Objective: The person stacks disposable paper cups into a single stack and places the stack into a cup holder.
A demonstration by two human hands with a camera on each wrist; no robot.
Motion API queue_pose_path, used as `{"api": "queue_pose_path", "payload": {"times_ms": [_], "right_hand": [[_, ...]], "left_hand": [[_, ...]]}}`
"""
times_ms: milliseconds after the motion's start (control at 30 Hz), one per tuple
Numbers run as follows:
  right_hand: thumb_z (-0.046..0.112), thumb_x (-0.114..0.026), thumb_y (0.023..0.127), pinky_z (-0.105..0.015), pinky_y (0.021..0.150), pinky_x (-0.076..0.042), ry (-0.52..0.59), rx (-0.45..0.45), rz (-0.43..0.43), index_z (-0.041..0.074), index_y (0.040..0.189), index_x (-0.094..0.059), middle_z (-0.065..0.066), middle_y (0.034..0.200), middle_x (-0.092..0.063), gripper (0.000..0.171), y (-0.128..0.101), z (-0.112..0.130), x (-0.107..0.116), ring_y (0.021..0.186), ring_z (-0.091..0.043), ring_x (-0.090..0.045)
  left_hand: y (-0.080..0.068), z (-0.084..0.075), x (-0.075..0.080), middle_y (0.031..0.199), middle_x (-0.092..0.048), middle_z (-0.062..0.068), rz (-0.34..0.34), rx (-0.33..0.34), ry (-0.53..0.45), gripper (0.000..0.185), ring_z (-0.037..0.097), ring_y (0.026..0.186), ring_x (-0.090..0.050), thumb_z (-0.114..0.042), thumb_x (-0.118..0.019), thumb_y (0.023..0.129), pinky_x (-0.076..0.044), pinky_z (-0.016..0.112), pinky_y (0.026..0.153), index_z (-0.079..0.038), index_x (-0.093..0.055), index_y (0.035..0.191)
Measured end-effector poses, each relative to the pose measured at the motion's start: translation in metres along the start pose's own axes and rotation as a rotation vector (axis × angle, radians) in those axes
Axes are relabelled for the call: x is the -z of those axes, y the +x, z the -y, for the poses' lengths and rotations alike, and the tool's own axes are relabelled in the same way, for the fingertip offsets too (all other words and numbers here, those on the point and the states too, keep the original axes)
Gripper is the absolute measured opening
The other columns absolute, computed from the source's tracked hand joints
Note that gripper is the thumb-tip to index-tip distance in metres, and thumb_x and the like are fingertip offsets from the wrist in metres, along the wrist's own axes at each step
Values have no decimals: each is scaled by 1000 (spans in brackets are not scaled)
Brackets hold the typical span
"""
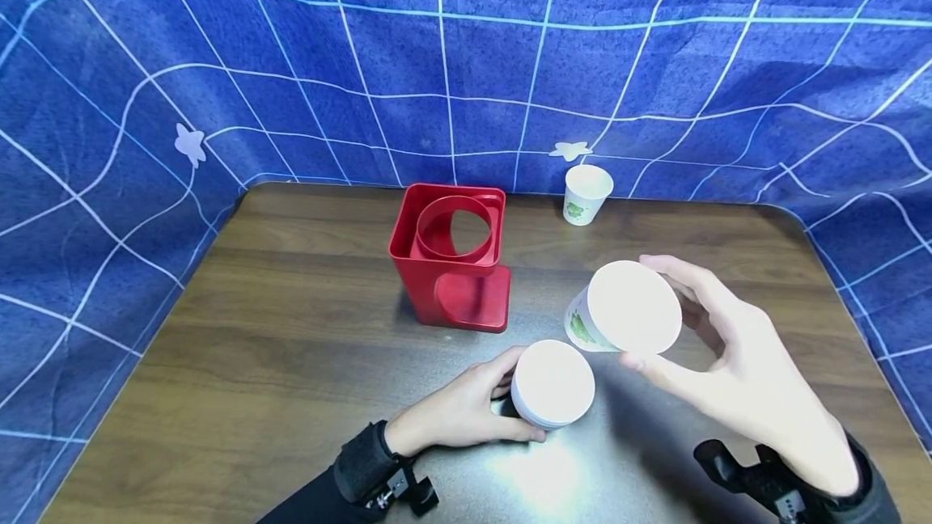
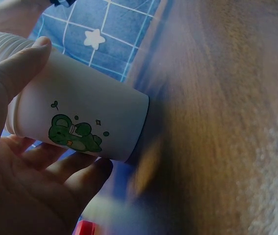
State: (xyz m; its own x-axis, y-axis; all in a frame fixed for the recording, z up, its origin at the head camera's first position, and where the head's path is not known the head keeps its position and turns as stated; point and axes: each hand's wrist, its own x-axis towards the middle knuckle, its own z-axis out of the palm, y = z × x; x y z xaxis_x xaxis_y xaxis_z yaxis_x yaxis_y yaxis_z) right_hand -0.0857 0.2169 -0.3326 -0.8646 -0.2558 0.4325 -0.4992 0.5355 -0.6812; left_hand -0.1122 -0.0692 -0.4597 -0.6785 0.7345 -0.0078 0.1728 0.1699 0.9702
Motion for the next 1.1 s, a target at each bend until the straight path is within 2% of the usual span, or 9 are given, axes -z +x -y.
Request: {"api": "queue_pose_path", "payload": {"times_ms": [133, 300, 533, 667, 1100], "right_hand": [[-9, -94, 59, -8, 95, -51, -29, 6, 11, 13, 150, -50, 2, 133, -65, 103, -3, 4, 0, 111, 0, -61], [-8, -96, 58, -10, 98, -50, -1, -13, 36, 12, 150, -51, 1, 133, -66, 104, -5, 10, 0, 116, -2, -60], [-9, -95, 55, -11, 97, -51, 42, 111, 42, 5, 147, -52, 0, 132, -67, 103, -6, 9, -4, 116, -3, -62], [-7, -95, 55, -12, 98, -51, 65, 151, 63, 3, 147, -52, 1, 132, -67, 102, -6, 8, -7, 116, -3, -62], [8, -98, 63, -12, 98, -51, 65, 186, 133, 4, 145, -53, 1, 132, -67, 94, -7, 6, -15, 116, -3, -63]], "left_hand": [[0, 0, 0, 145, -57, -4, 4, -10, -2, 85, 8, 133, -57, -18, -89, 82, -46, 26, 113, -25, -41, 151], [0, 2, 0, 145, -57, -3, 5, -29, -7, 84, 8, 133, -57, -17, -89, 82, -46, 27, 113, -24, -41, 151], [0, 2, 0, 143, -58, -5, 8, -44, 11, 86, 8, 132, -58, -19, -88, 83, -47, 26, 112, -25, -38, 153], [0, 2, 0, 143, -58, -5, 10, -45, 17, 89, 7, 131, -58, -19, -88, 84, -47, 25, 111, -26, -36, 155], [0, 3, 1, 142, -60, -6, 14, -55, 32, 83, 7, 131, -58, -21, -87, 85, -47, 25, 111, -25, -39, 152]]}}
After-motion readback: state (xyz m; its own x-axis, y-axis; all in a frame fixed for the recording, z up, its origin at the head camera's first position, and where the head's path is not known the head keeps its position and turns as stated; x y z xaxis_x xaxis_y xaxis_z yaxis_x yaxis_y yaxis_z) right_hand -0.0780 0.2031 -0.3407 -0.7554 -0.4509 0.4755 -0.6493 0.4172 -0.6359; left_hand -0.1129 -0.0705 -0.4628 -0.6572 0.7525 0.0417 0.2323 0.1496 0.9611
